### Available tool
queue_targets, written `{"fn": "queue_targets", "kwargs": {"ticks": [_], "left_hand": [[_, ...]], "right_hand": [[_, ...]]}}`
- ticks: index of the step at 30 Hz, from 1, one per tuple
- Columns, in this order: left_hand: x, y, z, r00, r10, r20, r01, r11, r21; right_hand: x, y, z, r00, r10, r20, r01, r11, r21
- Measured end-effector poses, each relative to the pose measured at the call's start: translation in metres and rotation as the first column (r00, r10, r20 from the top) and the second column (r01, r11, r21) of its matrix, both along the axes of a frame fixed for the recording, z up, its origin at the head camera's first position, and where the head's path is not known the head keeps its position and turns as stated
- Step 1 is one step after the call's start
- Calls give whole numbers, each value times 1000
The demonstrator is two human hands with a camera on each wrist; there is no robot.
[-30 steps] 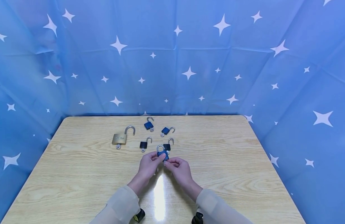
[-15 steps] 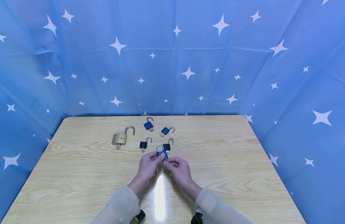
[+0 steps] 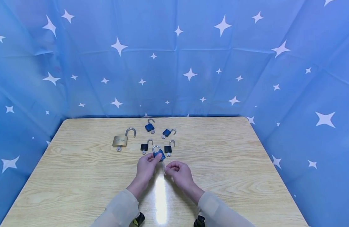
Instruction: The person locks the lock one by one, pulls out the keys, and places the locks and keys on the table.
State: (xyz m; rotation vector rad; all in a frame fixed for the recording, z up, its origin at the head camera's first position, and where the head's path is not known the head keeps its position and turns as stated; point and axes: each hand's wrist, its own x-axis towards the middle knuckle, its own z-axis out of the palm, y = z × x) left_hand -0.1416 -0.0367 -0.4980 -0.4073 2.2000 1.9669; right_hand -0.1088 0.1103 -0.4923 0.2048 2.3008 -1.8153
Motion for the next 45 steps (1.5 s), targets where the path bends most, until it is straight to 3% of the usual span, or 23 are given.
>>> {"fn": "queue_targets", "kwargs": {"ticks": [12,18,23,32,45], "left_hand": [[0,-12,0,1000,-22,11,23,998,-61],[-1,-20,0,999,-48,-10,46,994,-99],[1,-25,3,994,-105,-16,101,985,-137],[0,-42,4,980,-196,-35,175,932,-318],[2,-58,8,954,-297,35,272,813,-515]], "right_hand": [[3,2,-1,988,143,-65,-134,983,126],[5,5,2,958,284,-44,-273,948,164],[7,5,4,944,329,-8,-322,929,181],[8,0,7,925,378,31,-374,896,241],[8,-12,7,909,416,20,-399,856,328]]}}
